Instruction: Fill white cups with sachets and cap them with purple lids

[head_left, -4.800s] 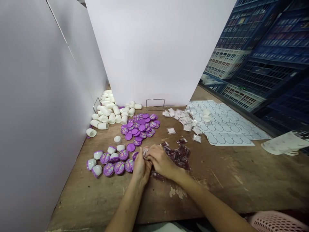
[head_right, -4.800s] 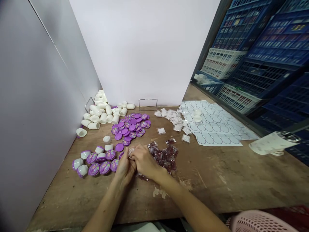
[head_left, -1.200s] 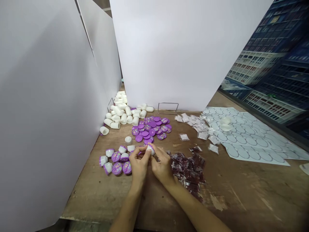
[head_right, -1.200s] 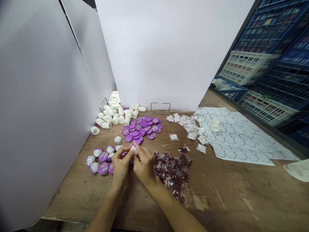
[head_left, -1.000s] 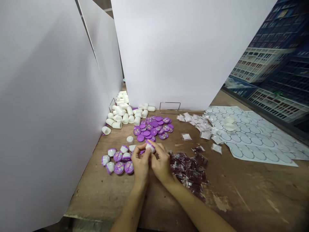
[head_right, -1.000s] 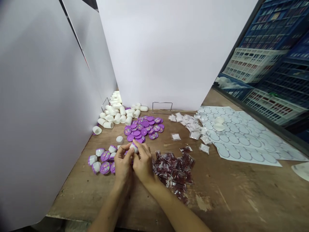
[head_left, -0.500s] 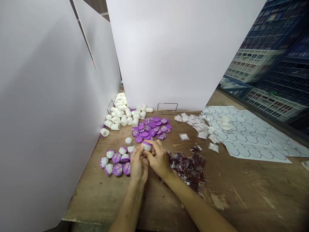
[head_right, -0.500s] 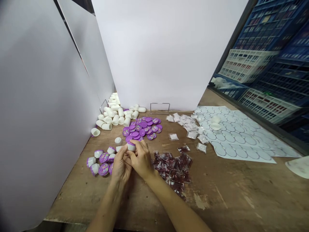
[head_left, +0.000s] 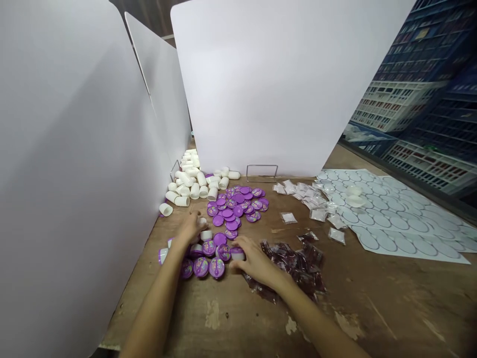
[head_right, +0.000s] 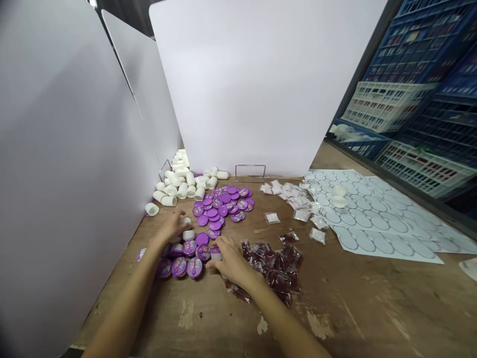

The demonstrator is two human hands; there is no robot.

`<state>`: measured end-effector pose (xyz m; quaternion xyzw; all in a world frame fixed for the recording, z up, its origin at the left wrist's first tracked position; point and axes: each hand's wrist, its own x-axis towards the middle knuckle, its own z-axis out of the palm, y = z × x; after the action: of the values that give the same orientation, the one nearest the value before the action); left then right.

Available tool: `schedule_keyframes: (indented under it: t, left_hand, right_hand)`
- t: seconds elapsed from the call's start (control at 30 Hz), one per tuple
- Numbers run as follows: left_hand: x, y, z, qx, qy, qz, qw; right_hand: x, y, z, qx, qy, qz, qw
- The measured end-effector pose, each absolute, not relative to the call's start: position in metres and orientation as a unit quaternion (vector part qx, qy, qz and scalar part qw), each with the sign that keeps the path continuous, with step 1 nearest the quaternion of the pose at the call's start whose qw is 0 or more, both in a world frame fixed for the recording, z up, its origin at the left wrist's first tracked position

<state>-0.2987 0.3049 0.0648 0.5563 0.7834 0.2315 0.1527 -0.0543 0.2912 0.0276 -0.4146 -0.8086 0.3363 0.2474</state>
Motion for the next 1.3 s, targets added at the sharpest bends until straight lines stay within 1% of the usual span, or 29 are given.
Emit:
schedule_keyframes:
  t: [0.07,0.13,0.17,0.23,0.3,0.33,0.43,0.5,0.57,0.63,0.7,0.73,0.8,0.87,0.9,0.97,1.03,1.1,1.17,1.23,1.3]
  left_hand:
    - [-0.301,0.313,0.061,0.562,0.761,0.268,0.182]
    - [-0.297,0.315,0.061,0.548,0.745,0.323,0.201]
    - [-0.294,0.314,0.063,0.525,0.732,0.370,0.229]
    - [-0.281,0.309,0.068,0.439,0.673,0.487,0.343]
    - [-0.259,0.300,0.072,0.348,0.585,0.565,0.466]
    - [-0.245,0.295,0.072,0.324,0.549,0.578,0.510]
    - [-0.198,0.281,0.068,0.266,0.469,0.604,0.587]
    - [-0.169,0.276,0.064,0.221,0.425,0.621,0.620]
    - [-0.151,0.274,0.062,0.200,0.385,0.642,0.632]
    - [-0.146,0.273,0.061,0.197,0.360,0.666,0.623]
    - [-0.150,0.272,0.061,0.205,0.377,0.671,0.605]
    - [-0.154,0.271,0.061,0.207,0.396,0.666,0.598]
    - [-0.163,0.269,0.060,0.209,0.431,0.653,0.587]
    - [-0.169,0.267,0.059,0.210,0.448,0.648,0.579]
    - [-0.170,0.266,0.059,0.211,0.450,0.647,0.579]
    - [-0.169,0.264,0.057,0.217,0.446,0.640,0.587]
    - [-0.166,0.263,0.055,0.222,0.439,0.632,0.598]
    - [-0.162,0.262,0.053,0.227,0.439,0.625,0.604]
    - [-0.159,0.261,0.051,0.232,0.444,0.622,0.601]
    - [-0.156,0.260,0.050,0.238,0.438,0.623,0.603]
    - [-0.156,0.259,0.049,0.246,0.415,0.633,0.606]
  right_hand:
    - [-0.045,0.309,0.026,-0.441,-0.794,0.316,0.276]
    - [-0.024,0.338,0.027,-0.553,-0.750,0.232,0.279]
    - [-0.010,0.354,0.028,-0.611,-0.722,0.186,0.267]
    - [0.018,0.383,0.028,-0.679,-0.677,0.136,0.249]
    - [0.038,0.401,0.030,-0.691,-0.664,0.138,0.251]
    - [0.042,0.406,0.031,-0.684,-0.667,0.149,0.256]
    - [0.028,0.394,0.039,-0.653,-0.678,0.187,0.281]
    - [0.000,0.369,0.046,-0.593,-0.692,0.238,0.335]
    - [-0.030,0.340,0.054,-0.480,-0.707,0.299,0.426]
    - [-0.051,0.318,0.062,-0.399,-0.733,0.304,0.459]
    - [-0.051,0.312,0.068,-0.360,-0.761,0.318,0.437]
    - [-0.042,0.315,0.069,-0.370,-0.763,0.326,0.417]
    - [-0.008,0.330,0.065,-0.475,-0.738,0.309,0.366]
    - [0.036,0.348,0.052,-0.653,-0.670,0.211,0.285]
    - [0.057,0.356,0.043,-0.715,-0.634,0.175,0.238]
    - [0.088,0.369,0.027,-0.755,-0.603,0.168,0.195]
    - [0.097,0.373,0.019,-0.748,-0.610,0.178,0.192]
    - [0.083,0.368,0.022,-0.720,-0.623,0.194,0.235]
    - [0.050,0.354,0.033,-0.651,-0.632,0.257,0.333]
    - [0.007,0.333,0.046,-0.523,-0.647,0.340,0.439]
    - [-0.033,0.312,0.057,-0.438,-0.689,0.325,0.477]
